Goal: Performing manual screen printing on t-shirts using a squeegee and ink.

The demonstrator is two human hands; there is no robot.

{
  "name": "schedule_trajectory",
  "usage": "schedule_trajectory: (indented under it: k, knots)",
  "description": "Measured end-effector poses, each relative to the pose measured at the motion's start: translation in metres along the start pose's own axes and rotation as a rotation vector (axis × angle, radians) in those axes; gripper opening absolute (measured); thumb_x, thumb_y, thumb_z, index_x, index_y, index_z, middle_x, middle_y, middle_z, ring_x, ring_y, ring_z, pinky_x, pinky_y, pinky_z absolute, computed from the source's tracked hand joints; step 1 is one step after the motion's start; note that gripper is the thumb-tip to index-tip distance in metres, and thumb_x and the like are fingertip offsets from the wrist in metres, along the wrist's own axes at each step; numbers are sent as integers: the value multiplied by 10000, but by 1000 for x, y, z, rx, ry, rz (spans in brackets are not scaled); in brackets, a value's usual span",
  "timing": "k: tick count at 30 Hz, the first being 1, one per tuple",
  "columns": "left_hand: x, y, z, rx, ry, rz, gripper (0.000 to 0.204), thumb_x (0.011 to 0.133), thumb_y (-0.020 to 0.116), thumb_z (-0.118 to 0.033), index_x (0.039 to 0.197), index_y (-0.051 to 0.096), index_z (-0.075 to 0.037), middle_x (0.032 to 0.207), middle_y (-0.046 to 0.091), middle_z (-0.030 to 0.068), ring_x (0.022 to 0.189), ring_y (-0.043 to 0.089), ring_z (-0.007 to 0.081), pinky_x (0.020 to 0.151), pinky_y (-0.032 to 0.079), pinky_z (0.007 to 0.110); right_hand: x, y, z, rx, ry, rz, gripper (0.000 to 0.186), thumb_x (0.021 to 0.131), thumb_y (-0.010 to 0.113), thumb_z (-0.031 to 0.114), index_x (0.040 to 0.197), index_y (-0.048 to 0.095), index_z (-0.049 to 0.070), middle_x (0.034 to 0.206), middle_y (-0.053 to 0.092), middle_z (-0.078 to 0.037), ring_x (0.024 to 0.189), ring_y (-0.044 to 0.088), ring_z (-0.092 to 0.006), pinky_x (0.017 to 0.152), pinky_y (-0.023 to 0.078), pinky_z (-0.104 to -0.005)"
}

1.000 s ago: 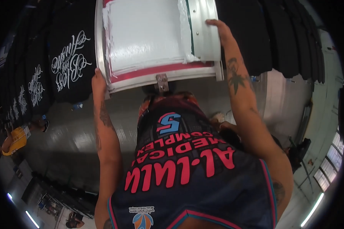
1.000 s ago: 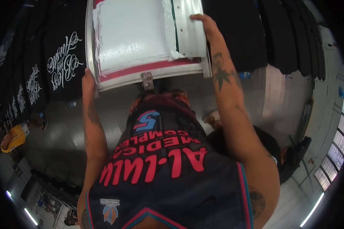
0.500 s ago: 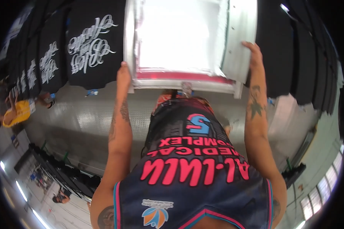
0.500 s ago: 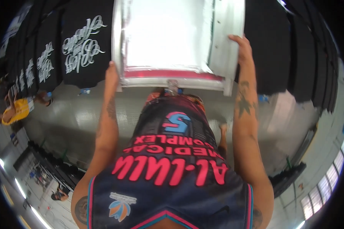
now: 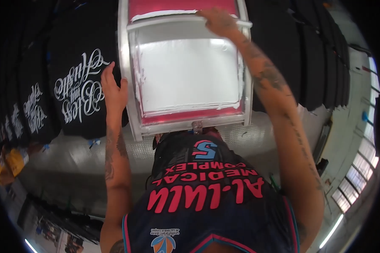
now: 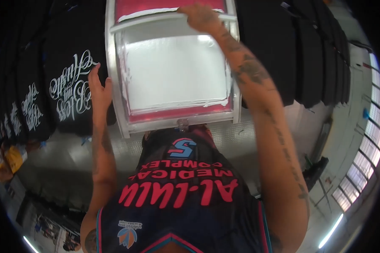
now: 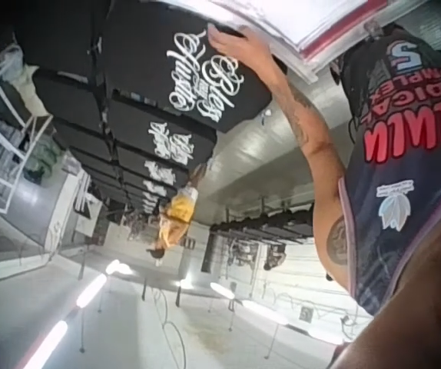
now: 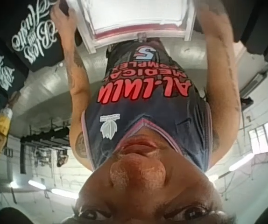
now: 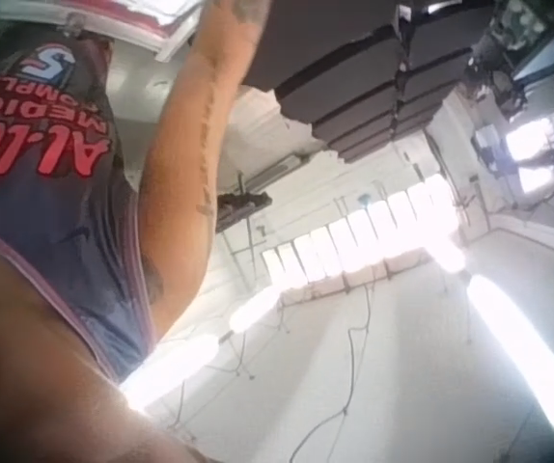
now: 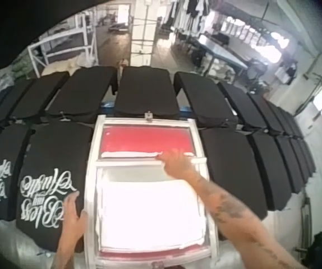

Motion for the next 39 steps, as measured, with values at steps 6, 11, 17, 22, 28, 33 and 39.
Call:
schedule_trajectory:
  k: [6, 11, 17, 22, 28, 33, 39]
  knots:
    - [66, 48, -17, 520, 269, 214, 619, 750, 711, -65, 1345, 547, -94, 1342, 534, 102, 1297, 478, 302, 1125, 327, 524, -78, 21, 97, -142, 47, 23, 401, 822, 648, 139, 1222, 630, 149, 1118, 656, 3, 994, 612, -240, 840, 472, -456]
    - [108, 26, -38, 306, 400, 281, 423, 702, 724, -28, 1117, 674, -91, 1071, 610, 55, 1115, 574, 260, 1023, 373, 474, -89, -86, 38, -139, 274, -55, 491, 655, 820, 358, 1120, 719, 239, 1086, 698, 23, 1012, 618, -252, 887, 431, -448]
    - [168, 40, -52, 199, 318, 228, 273, 778, 772, -90, 1045, 717, -64, 1002, 661, 102, 1053, 618, 298, 979, 426, 427, -81, -45, -84, 83, 495, -62, 322, 766, 758, 262, 1085, 768, 222, 1039, 724, 26, 1055, 611, -238, 951, 441, -449]
    - [195, 55, -57, 147, 212, 255, 236, 814, 751, -105, 1029, 715, -14, 1036, 669, 156, 1042, 620, 363, 917, 493, 441, -50, -33, -116, 139, 564, 101, 359, 784, 749, 297, 1131, 760, 202, 1106, 743, -31, 1083, 644, -304, 998, 495, -449]
    - [161, 51, -55, 165, 169, 302, 245, 800, 745, -85, 1031, 721, -6, 1026, 667, 177, 1046, 622, 372, 932, 493, 431, -85, -31, -90, 132, 644, 167, 408, 773, 734, 331, 1162, 756, 209, 1131, 740, -87, 1128, 656, -334, 995, 496, -480]
    - [79, 42, -61, 138, 224, 417, 334, 720, 712, -7, 1053, 730, -22, 1021, 671, 153, 1047, 626, 354, 928, 504, 433, -176, -58, -9, 134, 727, 248, 338, 782, 679, 217, 1106, 765, 169, 1108, 735, -79, 1074, 642, -317, 964, 454, -500]
    - [58, 42, -81, 244, 347, 430, 353, 718, 665, 19, 1048, 744, -77, 1039, 661, 98, 1048, 617, 319, 890, 475, 459, -274, -80, 81, 174, 818, 96, 284, 761, 700, 160, 1042, 734, 138, 1047, 704, -51, 979, 621, -286, 831, 423, -467]
Point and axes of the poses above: each hand's wrist, its own x-axis towards the middle knuckle, its own y-axis out of the palm, z = x × y, the point moved 5 cm from there along x, towards the middle knuckle
